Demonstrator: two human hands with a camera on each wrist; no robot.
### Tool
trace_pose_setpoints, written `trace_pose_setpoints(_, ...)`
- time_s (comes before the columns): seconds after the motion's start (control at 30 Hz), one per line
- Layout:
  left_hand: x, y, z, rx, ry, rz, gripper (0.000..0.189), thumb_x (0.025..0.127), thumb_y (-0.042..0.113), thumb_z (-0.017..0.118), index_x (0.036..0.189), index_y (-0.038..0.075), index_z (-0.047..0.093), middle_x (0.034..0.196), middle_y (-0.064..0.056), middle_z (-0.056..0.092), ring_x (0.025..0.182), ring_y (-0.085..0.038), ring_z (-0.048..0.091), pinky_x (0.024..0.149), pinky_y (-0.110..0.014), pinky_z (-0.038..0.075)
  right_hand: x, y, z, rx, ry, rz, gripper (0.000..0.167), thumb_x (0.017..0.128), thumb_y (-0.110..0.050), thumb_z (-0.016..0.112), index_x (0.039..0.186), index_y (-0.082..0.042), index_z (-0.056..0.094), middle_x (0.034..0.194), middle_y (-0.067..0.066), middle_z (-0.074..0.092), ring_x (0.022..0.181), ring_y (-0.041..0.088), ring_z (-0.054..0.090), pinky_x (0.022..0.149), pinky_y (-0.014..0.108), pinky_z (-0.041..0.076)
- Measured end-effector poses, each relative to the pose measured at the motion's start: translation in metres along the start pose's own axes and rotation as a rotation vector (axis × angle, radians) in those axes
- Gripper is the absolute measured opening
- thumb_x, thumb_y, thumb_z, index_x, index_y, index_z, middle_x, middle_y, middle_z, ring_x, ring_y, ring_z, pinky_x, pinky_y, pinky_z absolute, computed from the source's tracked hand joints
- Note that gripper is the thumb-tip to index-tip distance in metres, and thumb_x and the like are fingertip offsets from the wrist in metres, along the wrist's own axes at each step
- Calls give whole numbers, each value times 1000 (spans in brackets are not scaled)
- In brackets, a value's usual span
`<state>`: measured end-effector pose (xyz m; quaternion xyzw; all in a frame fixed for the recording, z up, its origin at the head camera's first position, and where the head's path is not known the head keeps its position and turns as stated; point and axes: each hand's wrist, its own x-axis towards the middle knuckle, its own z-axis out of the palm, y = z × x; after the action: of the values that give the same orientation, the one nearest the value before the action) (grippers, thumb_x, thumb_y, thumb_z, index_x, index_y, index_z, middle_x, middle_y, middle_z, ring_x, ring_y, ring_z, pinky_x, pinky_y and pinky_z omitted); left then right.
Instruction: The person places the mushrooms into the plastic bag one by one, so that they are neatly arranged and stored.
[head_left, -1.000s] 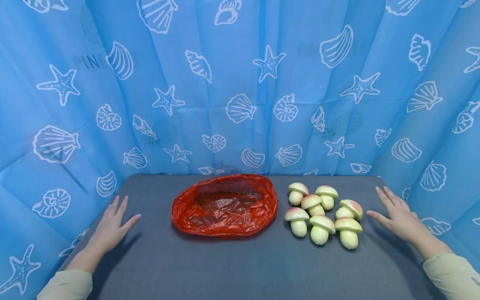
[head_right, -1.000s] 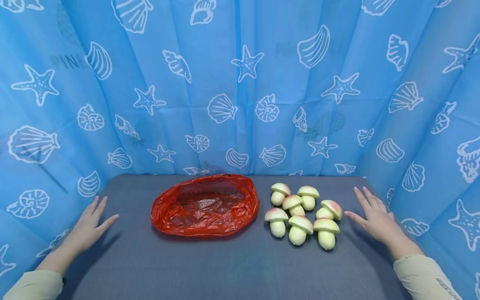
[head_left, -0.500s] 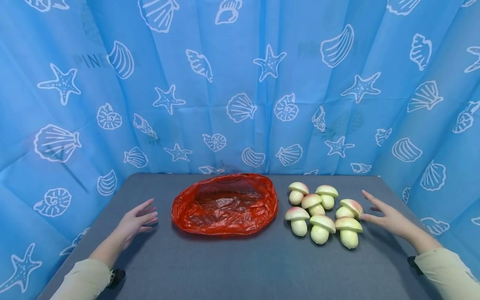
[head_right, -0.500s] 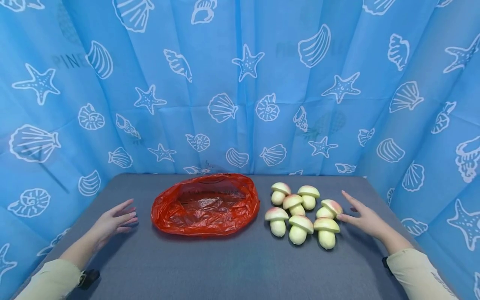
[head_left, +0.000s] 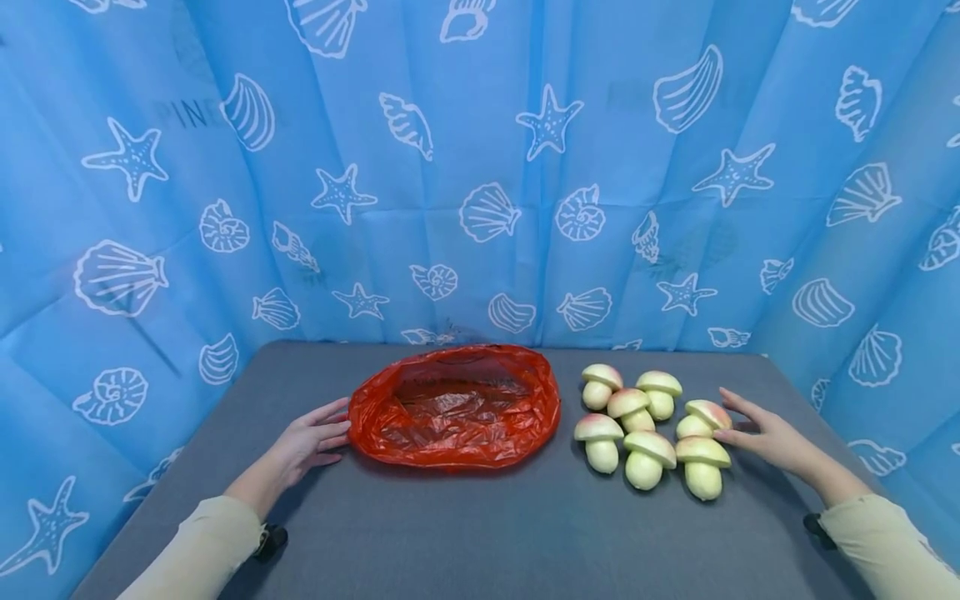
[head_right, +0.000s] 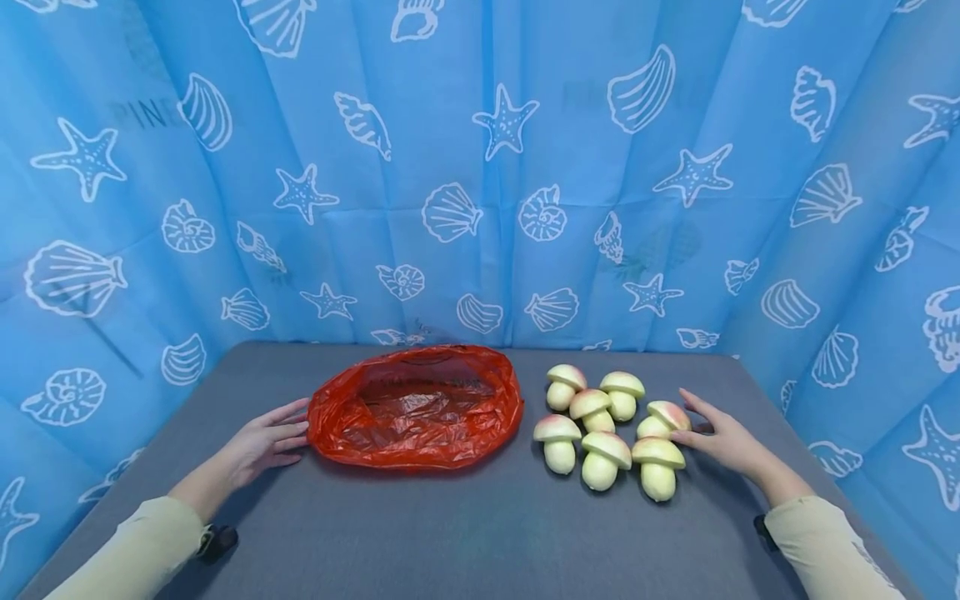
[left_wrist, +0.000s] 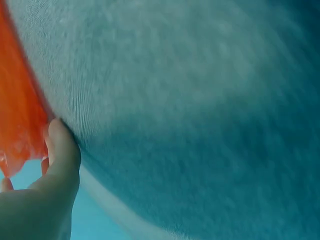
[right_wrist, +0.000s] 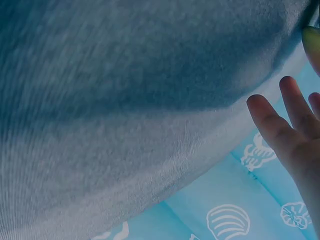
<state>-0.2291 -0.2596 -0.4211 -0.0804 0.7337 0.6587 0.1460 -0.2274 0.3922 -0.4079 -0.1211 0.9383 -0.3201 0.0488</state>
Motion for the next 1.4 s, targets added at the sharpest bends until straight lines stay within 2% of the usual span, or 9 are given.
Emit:
trace_pose_setpoints(0.17,4,-2,2,-3,26,10,59,100,18,54,153,11,30,151,-26,33,105,-19,64,104,-54,37,4,-2,3,13,-14,19,74,99,-26,57,147,14,18,140,45,27,119,60,39,87,58,46)
trace_pose_setpoints(0.33,8,-2,0,-17,6,24,58,100,12,52,153,10,29,151,-26,32,108,-19,61,105,-55,34,8,-2,3,12,-21,-2,69,101,-26,53,146,16,20,138,46,28,116,59,43,84,57,48)
trace_pose_setpoints(0.57,11,2,0,-76,-42,-34,60,99,4,50,154,11,27,155,-24,24,120,-28,52,109,-58,27,12,-3,5,0,-23,19,69,100,-28,53,146,15,24,140,45,28,121,58,39,89,60,44)
trace_pose_setpoints(0.77,9,7,8,-88,-62,-42,60,99,2,48,154,11,26,157,-23,19,131,-38,38,111,-61,18,15,-3,6,-19,2,35,67,100,-28,55,143,15,29,135,44,35,115,56,45,84,57,46)
trace_pose_setpoints(0.87,9,7,13,-93,-66,-44,60,98,1,48,154,11,27,157,-23,20,133,-39,35,111,-61,14,14,-2,5,-36,24,47,66,99,-28,56,142,15,31,133,44,39,112,54,48,81,54,48)
trace_pose_setpoints(1.03,9,7,17,-98,-62,-46,61,98,0,49,154,10,27,157,-23,19,133,-38,34,113,-59,12,13,1,1,-46,65,56,65,99,-26,57,140,17,32,129,42,43,108,51,50,77,47,49)
trace_pose_setpoints(1.17,10,6,17,-97,-58,-44,61,98,0,48,154,10,27,157,-23,19,133,-38,35,113,-59,11,11,-1,-3,-48,87,71,67,99,-27,56,140,19,29,130,44,40,110,54,48,80,52,49)
trace_pose_setpoints(1.27,11,6,17,-91,-51,-46,61,98,0,49,154,10,27,157,-22,21,128,-35,41,113,-58,13,9,-4,-6,-54,93,82,69,100,-29,54,140,20,27,130,45,38,111,56,46,82,56,48)
trace_pose_setpoints(1.4,12,5,17,-87,-25,-59,61,98,0,49,154,11,28,157,-22,22,120,-29,49,112,-56,18,7,-9,-10,-48,98,88,70,100,-30,53,141,19,26,129,44,39,111,55,46,80,52,48)
